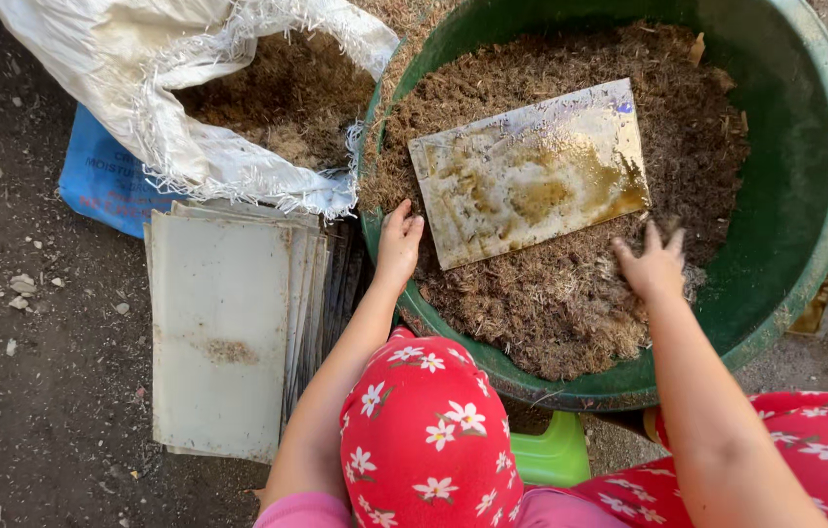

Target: The person scoops shredded organic material from a sack into a green basin, then repeatedly places rectangular trays into the basin and presses the material onto them by hand. The filled trays are stacked beside the basin.

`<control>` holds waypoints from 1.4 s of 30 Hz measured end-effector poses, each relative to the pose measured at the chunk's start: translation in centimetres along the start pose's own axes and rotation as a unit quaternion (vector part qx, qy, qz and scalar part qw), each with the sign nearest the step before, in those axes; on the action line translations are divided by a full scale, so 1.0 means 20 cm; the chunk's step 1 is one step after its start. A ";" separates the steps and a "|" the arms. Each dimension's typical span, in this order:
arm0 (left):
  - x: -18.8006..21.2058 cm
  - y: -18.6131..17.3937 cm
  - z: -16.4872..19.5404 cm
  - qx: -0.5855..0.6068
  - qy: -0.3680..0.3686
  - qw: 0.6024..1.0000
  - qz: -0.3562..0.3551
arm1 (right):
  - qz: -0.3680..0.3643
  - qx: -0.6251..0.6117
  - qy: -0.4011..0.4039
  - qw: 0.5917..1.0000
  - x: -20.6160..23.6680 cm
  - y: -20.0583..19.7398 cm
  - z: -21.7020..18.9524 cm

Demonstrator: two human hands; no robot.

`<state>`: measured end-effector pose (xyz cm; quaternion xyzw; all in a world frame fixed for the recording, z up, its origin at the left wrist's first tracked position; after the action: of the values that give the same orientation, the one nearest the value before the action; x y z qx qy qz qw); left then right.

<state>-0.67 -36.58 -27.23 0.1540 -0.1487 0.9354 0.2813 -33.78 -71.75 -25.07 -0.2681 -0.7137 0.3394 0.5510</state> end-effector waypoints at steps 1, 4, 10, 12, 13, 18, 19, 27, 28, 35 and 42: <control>0.01 0.01 0.00 0.010 0.006 1.000 -0.001 | -0.013 0.054 0.005 0.998 0.05 0.04 -0.03; 0.01 0.01 0.05 -0.010 0.038 0.999 0.003 | 0.042 0.103 -0.015 0.994 0.21 -0.01 -0.19; -0.01 0.03 0.07 0.011 0.017 0.999 -0.025 | -0.147 0.168 -0.177 0.958 0.75 0.37 -0.62; -0.01 0.03 0.06 0.007 0.002 0.999 -0.035 | -0.115 0.154 -0.252 0.949 0.90 0.43 -0.73; -0.01 0.03 0.06 0.003 -0.005 0.999 -0.037 | -0.087 0.146 -0.288 0.942 0.95 0.45 -0.76; -0.01 0.03 0.09 0.001 -0.006 0.999 -0.043 | -0.089 0.183 -0.357 0.912 1.02 0.58 -0.67; -0.01 0.03 0.09 -0.001 -0.005 0.999 -0.046 | -0.101 0.186 -0.367 0.906 1.01 0.60 -0.63; 0.00 0.02 0.13 -0.012 -0.001 0.999 -0.052 | -0.119 0.330 -0.401 0.846 0.96 0.73 -0.64; 0.00 0.02 0.12 -0.022 -0.007 0.998 -0.052 | -0.120 0.348 -0.391 0.843 0.95 0.73 -0.65; 0.01 0.07 0.03 0.090 -0.119 0.985 -0.083 | -0.094 0.291 -0.380 0.873 0.94 0.74 -0.70; -0.01 0.07 0.06 0.062 -0.124 0.990 -0.037 | -0.104 0.285 -0.413 0.858 0.95 0.77 -0.70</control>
<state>-1.03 -38.24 -26.55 0.2912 -0.1178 0.9055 0.2853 -24.90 -45.02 -23.30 0.1417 -0.7716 0.5482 0.2897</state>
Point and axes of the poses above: each hand's wrist, its own x-axis away from the middle knuckle, its own y-axis out of the palm, z = x × y, the point moved 9 cm from there along -x, towards the middle knuckle, and after that the axes turned 2 degrees about -z, right-handed, at the moved point
